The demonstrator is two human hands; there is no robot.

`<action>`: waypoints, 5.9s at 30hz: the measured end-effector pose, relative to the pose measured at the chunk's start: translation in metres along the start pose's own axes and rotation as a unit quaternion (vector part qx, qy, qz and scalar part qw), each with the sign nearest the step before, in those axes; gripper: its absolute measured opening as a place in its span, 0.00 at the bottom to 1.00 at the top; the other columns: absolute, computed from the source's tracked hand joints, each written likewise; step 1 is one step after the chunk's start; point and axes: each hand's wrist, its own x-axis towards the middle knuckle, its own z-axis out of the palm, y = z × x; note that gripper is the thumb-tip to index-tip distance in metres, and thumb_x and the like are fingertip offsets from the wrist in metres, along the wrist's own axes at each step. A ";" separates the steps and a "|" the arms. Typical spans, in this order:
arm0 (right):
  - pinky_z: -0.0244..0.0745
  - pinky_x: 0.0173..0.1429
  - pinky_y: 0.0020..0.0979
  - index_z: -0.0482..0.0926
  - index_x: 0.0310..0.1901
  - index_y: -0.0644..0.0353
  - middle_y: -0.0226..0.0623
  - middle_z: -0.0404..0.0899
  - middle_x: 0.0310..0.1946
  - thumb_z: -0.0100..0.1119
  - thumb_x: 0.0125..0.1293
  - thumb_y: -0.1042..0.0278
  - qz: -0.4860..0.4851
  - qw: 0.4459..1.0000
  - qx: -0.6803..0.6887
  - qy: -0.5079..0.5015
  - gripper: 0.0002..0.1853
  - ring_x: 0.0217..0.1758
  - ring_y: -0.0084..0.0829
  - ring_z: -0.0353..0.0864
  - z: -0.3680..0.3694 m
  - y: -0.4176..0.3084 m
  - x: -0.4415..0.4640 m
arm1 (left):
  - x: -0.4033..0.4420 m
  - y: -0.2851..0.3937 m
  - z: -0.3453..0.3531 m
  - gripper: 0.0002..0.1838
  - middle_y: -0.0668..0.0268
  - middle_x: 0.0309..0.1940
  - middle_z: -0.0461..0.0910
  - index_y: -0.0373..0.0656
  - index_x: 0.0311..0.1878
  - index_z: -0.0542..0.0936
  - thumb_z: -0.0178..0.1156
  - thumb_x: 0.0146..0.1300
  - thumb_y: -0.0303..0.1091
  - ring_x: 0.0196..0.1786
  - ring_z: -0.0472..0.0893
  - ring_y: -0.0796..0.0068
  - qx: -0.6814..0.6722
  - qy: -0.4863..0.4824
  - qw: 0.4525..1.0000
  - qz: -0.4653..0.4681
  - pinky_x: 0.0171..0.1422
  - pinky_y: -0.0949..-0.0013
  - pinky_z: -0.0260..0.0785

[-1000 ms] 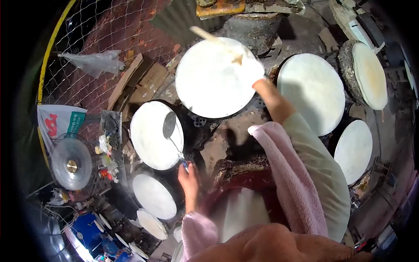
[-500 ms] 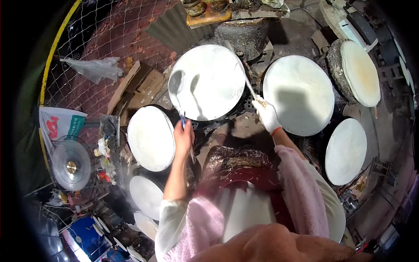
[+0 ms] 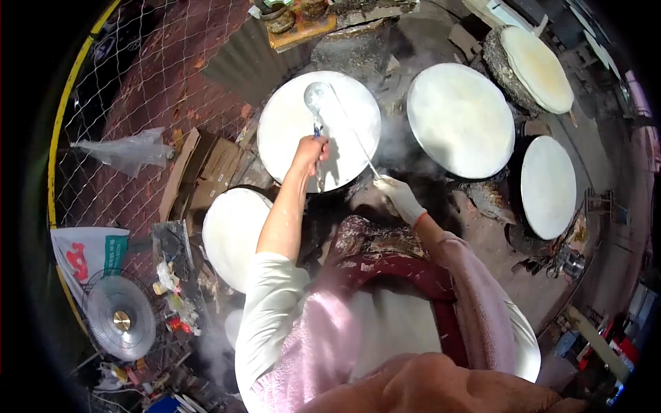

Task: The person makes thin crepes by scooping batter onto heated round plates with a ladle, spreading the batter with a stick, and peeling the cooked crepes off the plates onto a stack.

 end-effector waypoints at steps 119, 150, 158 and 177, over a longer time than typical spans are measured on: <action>0.73 0.48 0.29 0.70 0.63 0.61 0.36 0.81 0.40 0.62 0.65 0.68 -0.437 0.783 -0.076 0.435 0.25 0.41 0.29 0.79 -0.569 -0.137 -0.015 | -0.006 0.011 0.461 0.11 0.72 0.19 0.65 0.34 0.43 0.74 0.53 0.72 0.35 0.13 0.62 0.83 -0.021 -0.196 0.980 0.026 0.17 0.76 0.51; 0.68 0.55 0.22 0.78 0.54 0.63 0.29 0.83 0.46 0.60 0.67 0.63 -0.162 0.955 -0.036 0.245 0.17 0.50 0.22 0.77 -0.275 -0.023 -0.025 | -0.040 -0.051 0.185 0.09 0.67 0.21 0.73 0.34 0.41 0.74 0.55 0.69 0.32 0.24 0.71 0.80 0.228 0.042 0.950 0.207 0.29 0.72 0.65; 0.67 0.46 0.19 0.79 0.54 0.67 0.25 0.78 0.43 0.58 0.68 0.65 -0.097 0.976 0.026 0.194 0.17 0.40 0.18 0.71 -0.299 -0.051 -0.027 | -0.065 -0.068 0.172 0.09 0.66 0.22 0.73 0.35 0.43 0.74 0.54 0.70 0.32 0.22 0.71 0.78 0.248 0.109 0.943 0.192 0.28 0.71 0.63; 0.69 0.60 0.27 0.81 0.51 0.66 0.40 0.81 0.54 0.58 0.65 0.72 -0.126 0.964 -0.216 0.087 0.14 0.54 0.27 0.78 -0.432 -0.094 0.012 | -0.117 -0.123 0.227 0.07 0.75 0.15 0.66 0.38 0.43 0.72 0.52 0.72 0.32 0.13 0.64 0.86 0.259 0.224 0.918 0.201 0.17 0.76 0.54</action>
